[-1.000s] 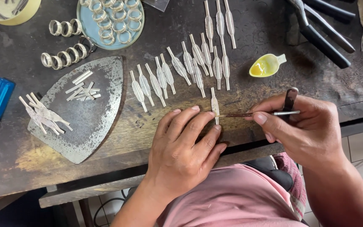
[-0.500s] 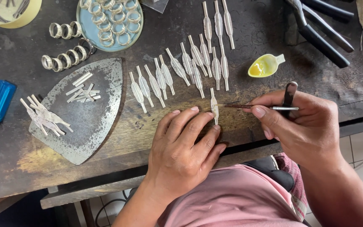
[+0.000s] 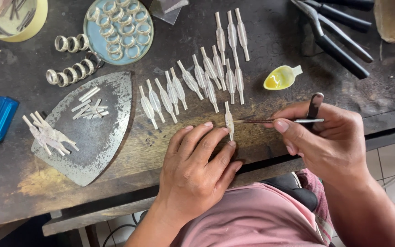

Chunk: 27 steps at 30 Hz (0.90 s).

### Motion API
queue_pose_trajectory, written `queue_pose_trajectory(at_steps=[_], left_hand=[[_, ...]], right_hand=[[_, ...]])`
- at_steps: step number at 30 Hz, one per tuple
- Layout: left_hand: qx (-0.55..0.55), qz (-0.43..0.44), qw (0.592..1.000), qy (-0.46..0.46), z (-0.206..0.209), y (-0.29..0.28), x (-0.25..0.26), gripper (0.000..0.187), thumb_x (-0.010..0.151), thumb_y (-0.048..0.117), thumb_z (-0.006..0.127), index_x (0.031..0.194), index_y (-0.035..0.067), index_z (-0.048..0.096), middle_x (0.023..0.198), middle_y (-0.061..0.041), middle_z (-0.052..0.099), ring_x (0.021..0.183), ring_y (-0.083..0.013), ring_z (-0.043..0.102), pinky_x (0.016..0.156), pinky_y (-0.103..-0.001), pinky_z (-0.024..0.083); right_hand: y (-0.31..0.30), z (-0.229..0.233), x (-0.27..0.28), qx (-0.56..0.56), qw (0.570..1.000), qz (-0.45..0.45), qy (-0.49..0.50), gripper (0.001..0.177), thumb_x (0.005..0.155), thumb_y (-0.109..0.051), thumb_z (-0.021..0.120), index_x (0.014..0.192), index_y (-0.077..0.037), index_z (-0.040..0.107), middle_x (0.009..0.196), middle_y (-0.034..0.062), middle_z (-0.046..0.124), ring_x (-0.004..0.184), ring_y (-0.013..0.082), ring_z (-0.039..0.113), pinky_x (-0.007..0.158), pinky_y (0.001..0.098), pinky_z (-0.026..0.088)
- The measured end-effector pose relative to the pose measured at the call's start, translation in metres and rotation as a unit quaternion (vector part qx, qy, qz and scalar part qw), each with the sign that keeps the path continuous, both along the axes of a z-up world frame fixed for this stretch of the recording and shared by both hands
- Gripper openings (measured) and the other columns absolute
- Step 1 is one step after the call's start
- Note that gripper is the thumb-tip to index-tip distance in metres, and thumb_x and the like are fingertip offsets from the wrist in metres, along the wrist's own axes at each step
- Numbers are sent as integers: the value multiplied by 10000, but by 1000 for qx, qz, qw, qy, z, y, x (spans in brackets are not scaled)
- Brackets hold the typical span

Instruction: Applying adhesive to small silver jewelry components using a fine brush and tweezers on a workbench.

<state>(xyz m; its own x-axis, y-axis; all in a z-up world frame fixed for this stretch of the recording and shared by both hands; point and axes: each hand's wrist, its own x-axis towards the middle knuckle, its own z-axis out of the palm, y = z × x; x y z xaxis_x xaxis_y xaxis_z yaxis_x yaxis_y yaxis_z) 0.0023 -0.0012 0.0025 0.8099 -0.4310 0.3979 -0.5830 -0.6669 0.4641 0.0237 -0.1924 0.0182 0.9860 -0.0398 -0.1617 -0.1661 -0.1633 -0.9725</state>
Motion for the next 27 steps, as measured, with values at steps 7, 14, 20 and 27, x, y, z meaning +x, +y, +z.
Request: queue_pose_trajectory(at_steps=[7, 14, 20, 27], left_hand=[[-3, 12, 1000, -25, -4, -3, -1, 181, 805, 260, 614, 888, 101, 635, 1006, -55, 578, 968, -248, 523, 838, -412, 390], [-28, 17, 999, -43, -4, -3, 0, 167, 802, 241, 620, 858, 84, 627, 973, -78, 583, 935, -266, 535, 805, -412, 424], [-38, 18, 998, -47, -5, -4, 0, 166, 803, 242, 619, 852, 83, 618, 966, -78, 582, 922, -266, 545, 780, -408, 446], [-43, 19, 998, -47, -5, -4, 0, 168, 798, 244, 628, 844, 83, 614, 960, -80, 588, 918, -265, 548, 776, -410, 447]], right_hand=[[-21, 1, 14, 25, 993, -93, -74, 75, 843, 13, 550, 768, 13, 543, 427, 22, 372, 365, 59, 372, 740, 244, 585], [-26, 6, 30, -38, 984, -172, 6, 119, 867, -71, 571, 765, -22, 533, 699, 145, 603, 354, 75, 373, 267, 151, 233], [-26, 3, 33, -31, 987, -157, 3, 122, 849, -72, 580, 768, 10, 542, 702, 155, 606, 362, 77, 377, 305, 154, 237], [-23, 5, 33, -31, 987, -155, 16, 103, 845, -68, 586, 783, 9, 556, 747, 142, 619, 363, 71, 372, 290, 151, 224]])
